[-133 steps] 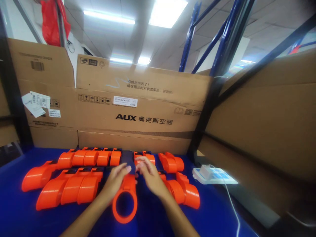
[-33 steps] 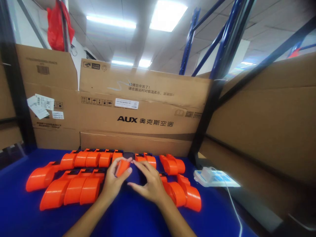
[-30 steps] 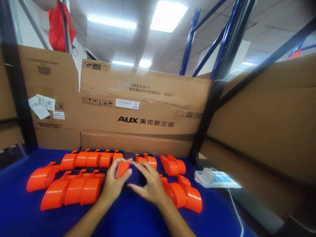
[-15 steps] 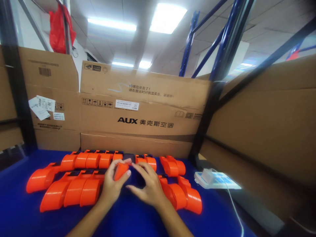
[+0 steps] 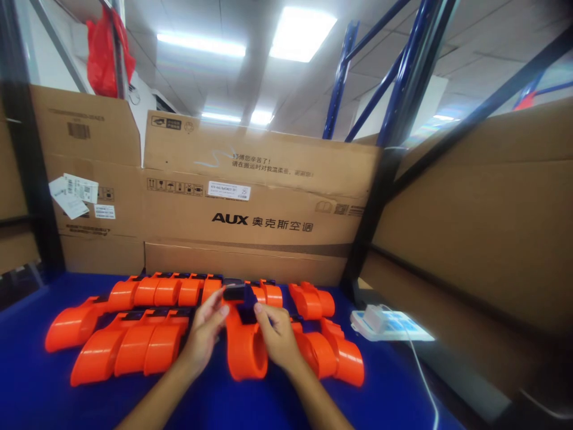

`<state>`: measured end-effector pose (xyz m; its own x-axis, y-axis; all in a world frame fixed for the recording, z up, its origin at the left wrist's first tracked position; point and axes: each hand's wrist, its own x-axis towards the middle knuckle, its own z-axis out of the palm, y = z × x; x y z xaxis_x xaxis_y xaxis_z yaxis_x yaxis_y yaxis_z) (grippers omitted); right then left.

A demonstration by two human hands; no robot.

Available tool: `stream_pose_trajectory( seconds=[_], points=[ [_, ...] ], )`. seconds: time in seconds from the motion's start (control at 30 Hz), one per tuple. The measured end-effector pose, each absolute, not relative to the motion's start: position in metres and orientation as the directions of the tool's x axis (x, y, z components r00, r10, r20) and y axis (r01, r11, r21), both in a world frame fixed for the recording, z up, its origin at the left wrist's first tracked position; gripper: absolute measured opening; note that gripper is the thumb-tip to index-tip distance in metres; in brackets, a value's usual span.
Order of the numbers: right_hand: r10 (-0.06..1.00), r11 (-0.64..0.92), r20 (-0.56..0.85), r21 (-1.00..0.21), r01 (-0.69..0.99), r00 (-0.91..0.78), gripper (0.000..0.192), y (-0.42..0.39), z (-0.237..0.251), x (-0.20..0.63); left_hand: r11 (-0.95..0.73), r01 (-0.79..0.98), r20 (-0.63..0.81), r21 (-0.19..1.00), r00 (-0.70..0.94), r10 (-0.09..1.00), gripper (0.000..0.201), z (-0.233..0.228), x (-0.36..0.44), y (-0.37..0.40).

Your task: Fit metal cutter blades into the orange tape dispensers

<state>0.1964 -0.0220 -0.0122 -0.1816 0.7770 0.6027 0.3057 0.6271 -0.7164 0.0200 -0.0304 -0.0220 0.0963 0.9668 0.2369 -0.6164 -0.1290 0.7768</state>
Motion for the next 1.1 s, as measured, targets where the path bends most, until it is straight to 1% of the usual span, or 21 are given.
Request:
stream_pose_trajectory(
  seconds=[0.03, 0.1, 0.17, 0.23, 0.3, 0.37, 0.43, 0.5, 0.57, 0.6, 0.7, 0.73, 0.77, 0.83, 0.9, 1.0, 1.07, 1.1],
  points=[
    [0.805, 0.592, 0.570, -0.758, 0.274, -0.163, 0.048, -0.020, -0.014, 0.195, -0.104, -0.621, 0.225, 0.777, 0.120, 0.967, 0.053, -0.020, 0.021, -0.031],
    [0.841, 0.541, 0.520, -0.812, 0.218, -0.151, 0.051, -0.017, -0.016, 0.193, -0.086, -0.615, 0.214, 0.784, 0.137, 0.967, 0.052, -0.018, 0.024, -0.032],
    [0.850, 0.525, 0.504, -0.831, 0.181, -0.151, 0.049, -0.017, -0.016, 0.192, -0.108, -0.595, 0.220, 0.796, 0.118, 0.968, 0.050, -0.018, 0.024, -0.030],
    [0.833, 0.552, 0.536, -0.817, 0.165, -0.136, 0.047, -0.019, -0.012, 0.193, -0.146, -0.574, 0.216, 0.806, 0.055, 0.975, 0.046, -0.021, 0.023, -0.026],
    [0.778, 0.628, 0.614, -0.755, 0.189, -0.134, 0.049, -0.023, -0.007, 0.197, -0.178, -0.578, 0.190, 0.797, -0.040, 0.981, 0.042, -0.025, 0.021, -0.020],
    [0.692, 0.720, 0.695, -0.640, 0.270, -0.198, 0.052, -0.028, -0.003, 0.201, -0.202, -0.610, 0.156, 0.766, -0.129, 0.979, 0.042, -0.029, 0.019, -0.014],
    [0.615, 0.781, 0.729, -0.507, 0.366, -0.301, 0.056, -0.031, 0.000, 0.204, -0.215, -0.649, 0.128, 0.729, -0.179, 0.975, 0.042, -0.032, 0.017, -0.008],
    [0.573, 0.800, 0.739, -0.408, 0.441, -0.356, 0.050, -0.033, 0.000, 0.206, -0.209, -0.674, 0.108, 0.709, -0.188, 0.976, 0.042, -0.034, 0.017, -0.004],
    [0.544, 0.805, 0.755, -0.347, 0.481, -0.365, 0.043, -0.033, 0.000, 0.206, -0.190, -0.682, 0.091, 0.707, -0.178, 0.980, 0.043, -0.035, 0.017, -0.002],
    [0.529, 0.809, 0.766, -0.324, 0.491, -0.366, 0.044, -0.034, -0.001, 0.207, -0.183, -0.681, 0.084, 0.709, -0.176, 0.981, 0.043, -0.036, 0.016, -0.002],
    [0.507, 0.812, 0.773, -0.279, 0.513, -0.381, 0.064, -0.036, -0.003, 0.206, -0.159, -0.676, 0.054, 0.720, -0.173, 0.983, 0.044, -0.036, 0.014, -0.002],
    [0.514, 0.803, 0.771, -0.279, 0.527, -0.375, 0.067, -0.037, -0.004, 0.205, -0.150, -0.676, 0.043, 0.722, -0.172, 0.984, 0.044, -0.036, 0.014, -0.003],
    [0.529, 0.787, 0.769, -0.288, 0.545, -0.359, 0.066, -0.037, -0.005, 0.204, -0.139, -0.677, 0.033, 0.723, -0.167, 0.985, 0.045, -0.035, 0.013, -0.004],
    [0.573, 0.743, 0.770, -0.345, 0.574, -0.280, 0.055, -0.037, -0.007, 0.201, -0.111, -0.675, 0.020, 0.729, -0.140, 0.990, 0.044, -0.032, 0.014, -0.007],
    [0.626, 0.685, 0.768, -0.460, 0.565, -0.133, 0.046, -0.033, -0.006, 0.198, -0.068, -0.657, 0.022, 0.751, -0.078, 0.997, 0.048, -0.027, 0.016, -0.011],
    [0.700, 0.610, 0.707, -0.667, 0.428, 0.102, 0.040, -0.023, 0.004, 0.203, -0.007, -0.587, 0.036, 0.809, 0.036, 0.999, 0.059, -0.021, 0.019, -0.016],
    [0.723, 0.567, 0.651, -0.750, 0.341, 0.230, 0.043, -0.017, 0.016, 0.215, -0.013, -0.541, 0.046, 0.841, 0.049, 0.998, 0.061, -0.018, 0.020, -0.017],
    [0.728, 0.525, 0.625, -0.772, 0.358, 0.281, 0.046, -0.014, 0.024, 0.224, -0.024, -0.526, 0.055, 0.850, 0.042, 0.998, 0.061, -0.018, 0.020, -0.018]
  ],
)
